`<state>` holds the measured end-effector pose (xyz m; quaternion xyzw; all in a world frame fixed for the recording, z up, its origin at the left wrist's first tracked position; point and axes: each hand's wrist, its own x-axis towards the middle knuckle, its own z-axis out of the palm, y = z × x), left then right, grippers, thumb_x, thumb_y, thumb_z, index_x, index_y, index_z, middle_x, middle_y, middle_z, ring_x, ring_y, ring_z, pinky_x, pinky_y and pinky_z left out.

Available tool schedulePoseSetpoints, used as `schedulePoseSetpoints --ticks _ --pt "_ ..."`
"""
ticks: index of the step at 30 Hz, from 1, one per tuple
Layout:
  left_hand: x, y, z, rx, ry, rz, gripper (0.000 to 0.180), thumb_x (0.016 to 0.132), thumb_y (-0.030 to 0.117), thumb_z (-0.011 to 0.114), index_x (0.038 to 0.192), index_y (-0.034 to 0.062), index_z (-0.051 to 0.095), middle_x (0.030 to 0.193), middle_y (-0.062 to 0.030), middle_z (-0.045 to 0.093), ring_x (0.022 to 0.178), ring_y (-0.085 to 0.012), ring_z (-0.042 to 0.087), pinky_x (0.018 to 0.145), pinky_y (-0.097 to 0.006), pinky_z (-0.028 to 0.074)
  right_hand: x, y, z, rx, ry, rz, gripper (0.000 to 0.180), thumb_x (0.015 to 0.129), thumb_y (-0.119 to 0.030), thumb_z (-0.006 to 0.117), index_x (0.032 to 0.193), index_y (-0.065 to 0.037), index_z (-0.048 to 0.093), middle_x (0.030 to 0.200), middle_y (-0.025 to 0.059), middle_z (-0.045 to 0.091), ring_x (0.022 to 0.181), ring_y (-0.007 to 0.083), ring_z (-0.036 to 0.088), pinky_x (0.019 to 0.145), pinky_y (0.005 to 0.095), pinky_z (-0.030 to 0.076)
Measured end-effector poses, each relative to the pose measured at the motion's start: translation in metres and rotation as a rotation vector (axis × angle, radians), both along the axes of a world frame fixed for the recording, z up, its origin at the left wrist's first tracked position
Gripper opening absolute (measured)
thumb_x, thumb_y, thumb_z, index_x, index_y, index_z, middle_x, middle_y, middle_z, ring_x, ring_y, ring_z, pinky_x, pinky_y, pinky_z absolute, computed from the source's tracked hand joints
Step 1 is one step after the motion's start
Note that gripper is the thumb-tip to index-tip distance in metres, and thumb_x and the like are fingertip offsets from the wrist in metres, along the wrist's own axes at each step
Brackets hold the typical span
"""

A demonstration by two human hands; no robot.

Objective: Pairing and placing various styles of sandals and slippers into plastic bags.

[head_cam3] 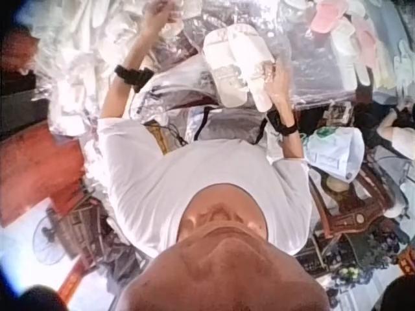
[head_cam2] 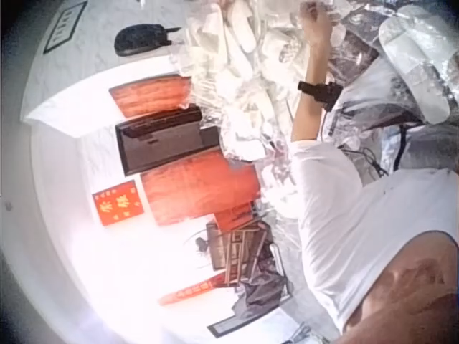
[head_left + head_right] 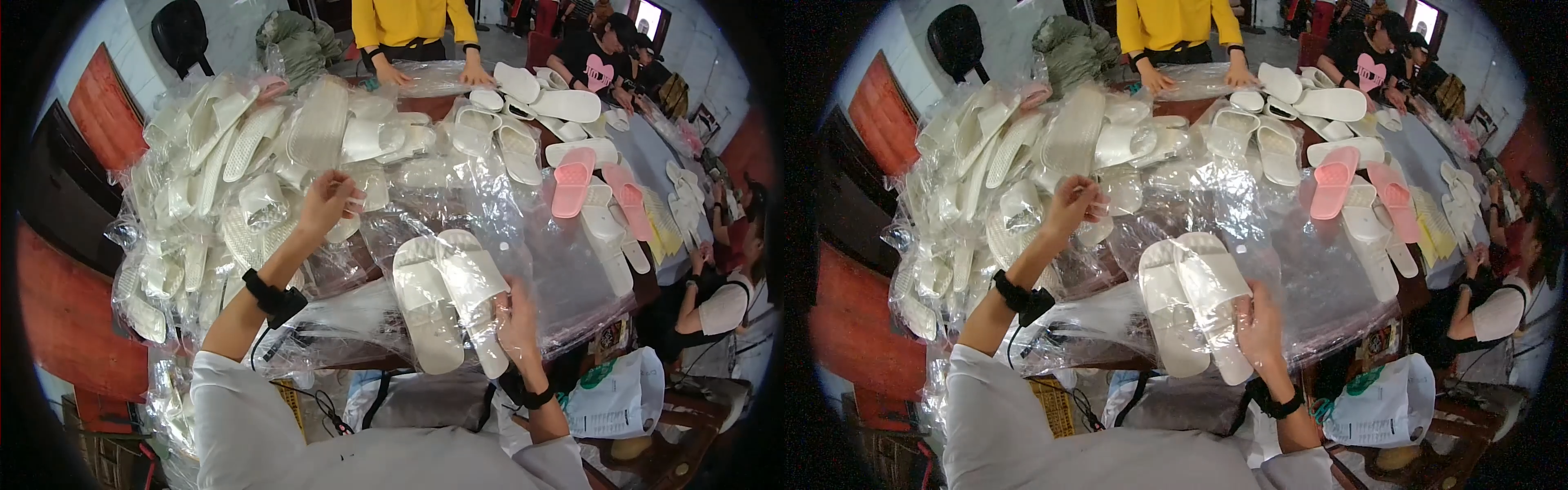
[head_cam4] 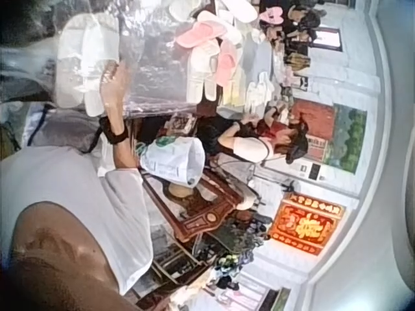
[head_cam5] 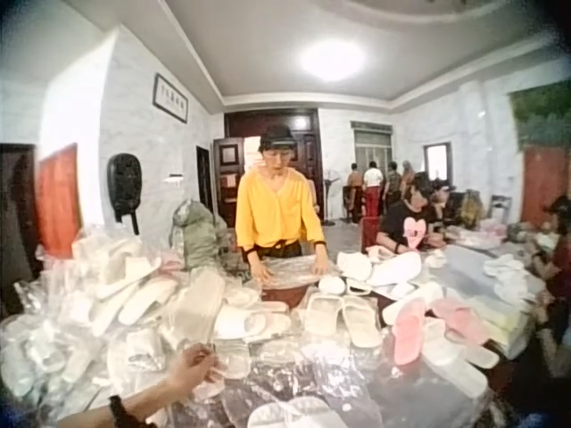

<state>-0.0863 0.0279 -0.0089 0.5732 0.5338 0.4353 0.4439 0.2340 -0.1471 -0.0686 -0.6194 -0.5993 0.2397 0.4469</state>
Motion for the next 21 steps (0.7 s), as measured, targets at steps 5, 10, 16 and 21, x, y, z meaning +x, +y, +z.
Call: schedulePoseSetpoints --ticks 5,10,16,21 --pt "0.006 -0.038 0.058 0.134 -0.177 -0.032 0.015 0.099 0.023 0.054 0.103 0.0085 0.053 0.094 -0.008 0.068 0.071 -0.0125 0.066 0.058 -0.023 0.052 0.005 0.004 -0.029 0.049 -0.112 0.054 0.027 0.094 -0.013 0.049 0.116 0.002 0.054 0.098 0.025 0.059 0.088 0.0435 0.059 0.077 0.0448 0.046" --pt "-0.036 -0.061 0.1 0.353 -0.222 0.151 0.012 0.099 0.02 0.053 0.101 0.0083 0.055 0.102 -0.0093 0.068 0.071 -0.0111 0.064 0.059 -0.022 0.05 -0.002 0.008 -0.02 -0.021 -0.132 0.041 0.027 0.094 -0.011 0.048 0.116 0.002 0.054 0.099 0.0256 0.058 0.089 0.0445 0.058 0.078 0.0467 0.046" --pt "-0.141 -0.086 0.137 0.511 -0.525 0.053 0.025 0.097 0.016 0.052 0.119 0.0031 0.056 0.134 -0.0118 0.055 0.084 -0.0073 0.06 0.071 -0.021 0.051 -0.01 0.014 -0.016 0.097 -0.192 0.043 0.028 0.095 -0.012 0.047 0.12 0.0 0.052 0.099 0.024 0.055 0.086 0.0451 0.058 0.074 0.0492 0.047" --pt "-0.155 -0.138 0.192 0.377 -0.86 -0.677 0.041 0.097 0.008 0.039 0.136 -0.0027 0.045 0.14 -0.0165 0.049 0.13 -0.029 0.046 0.108 -0.044 0.039 -0.019 0.03 -0.017 0.084 -0.349 0.001 0.029 0.094 -0.01 0.049 0.122 -0.003 0.051 0.102 0.0227 0.054 0.086 0.0452 0.058 0.073 0.0509 0.048"
